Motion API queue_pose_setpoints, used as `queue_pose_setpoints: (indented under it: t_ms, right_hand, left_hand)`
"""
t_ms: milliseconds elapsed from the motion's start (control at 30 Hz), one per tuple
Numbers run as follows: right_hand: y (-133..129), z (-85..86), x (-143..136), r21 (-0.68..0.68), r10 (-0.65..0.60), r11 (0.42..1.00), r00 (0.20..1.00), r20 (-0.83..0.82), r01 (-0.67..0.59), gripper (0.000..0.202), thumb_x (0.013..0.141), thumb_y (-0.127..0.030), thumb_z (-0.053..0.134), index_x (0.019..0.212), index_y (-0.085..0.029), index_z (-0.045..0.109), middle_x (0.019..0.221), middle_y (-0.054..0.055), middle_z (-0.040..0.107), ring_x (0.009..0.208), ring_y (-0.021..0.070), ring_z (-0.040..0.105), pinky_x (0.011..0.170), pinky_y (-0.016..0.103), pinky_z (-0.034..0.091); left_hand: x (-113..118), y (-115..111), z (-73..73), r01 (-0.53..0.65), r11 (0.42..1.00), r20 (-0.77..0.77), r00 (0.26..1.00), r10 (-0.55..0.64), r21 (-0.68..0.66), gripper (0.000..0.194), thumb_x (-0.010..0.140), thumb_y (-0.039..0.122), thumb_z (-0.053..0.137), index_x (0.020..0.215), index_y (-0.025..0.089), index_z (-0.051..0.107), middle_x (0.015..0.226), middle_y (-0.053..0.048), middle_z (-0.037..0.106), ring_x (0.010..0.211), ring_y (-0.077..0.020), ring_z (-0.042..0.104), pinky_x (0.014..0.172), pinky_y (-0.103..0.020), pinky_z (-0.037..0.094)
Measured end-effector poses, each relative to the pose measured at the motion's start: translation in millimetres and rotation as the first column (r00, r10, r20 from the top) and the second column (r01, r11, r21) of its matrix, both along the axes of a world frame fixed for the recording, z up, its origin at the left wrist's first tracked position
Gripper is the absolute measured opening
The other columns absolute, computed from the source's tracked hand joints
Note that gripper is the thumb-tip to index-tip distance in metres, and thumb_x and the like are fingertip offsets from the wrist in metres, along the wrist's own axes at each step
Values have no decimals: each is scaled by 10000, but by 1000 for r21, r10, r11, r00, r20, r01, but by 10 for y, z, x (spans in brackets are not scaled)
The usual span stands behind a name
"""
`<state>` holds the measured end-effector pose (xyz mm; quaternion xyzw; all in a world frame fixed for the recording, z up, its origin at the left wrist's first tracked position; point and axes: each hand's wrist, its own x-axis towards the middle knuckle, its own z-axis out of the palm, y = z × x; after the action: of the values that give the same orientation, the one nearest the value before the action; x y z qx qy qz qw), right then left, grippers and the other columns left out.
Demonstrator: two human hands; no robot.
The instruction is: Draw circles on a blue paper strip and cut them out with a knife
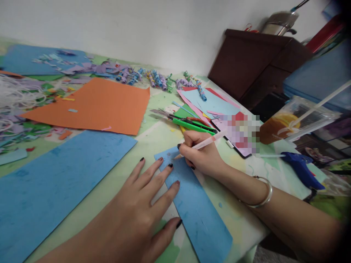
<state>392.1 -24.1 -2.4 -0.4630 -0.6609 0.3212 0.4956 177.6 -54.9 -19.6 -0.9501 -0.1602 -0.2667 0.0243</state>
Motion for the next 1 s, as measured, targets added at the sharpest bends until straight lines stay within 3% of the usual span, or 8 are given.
queue_pose_setpoints:
  t_ms: [433, 1000]
  right_hand:
    - [10, 20, -18, 84, 31, 996, 989, 144, -43, 341, 729, -124, 548, 548, -224, 276, 514, -85, 280, 501, 71, 288, 493, 247, 225]
    - [26, 6, 8, 15, 15, 1000, 1000, 21, -16, 341, 720, -118, 564, 553, -222, 286, 530, -85, 286, 516, 72, 301, 496, 236, 258]
  left_hand:
    - [-40, -1, -39, -4, 1000, -8, 1000, 4, -1, 410, 955, 266, 537, 1312, 95, 646, 1387, -248, 604, 1341, -465, 513, 970, -703, 504]
    - [21, 0, 30, 4, 999, -9, 1000, -3, 45, 374, 940, 228, 506, 1211, 61, 702, 1292, -287, 654, 1237, -497, 596, 812, -735, 568]
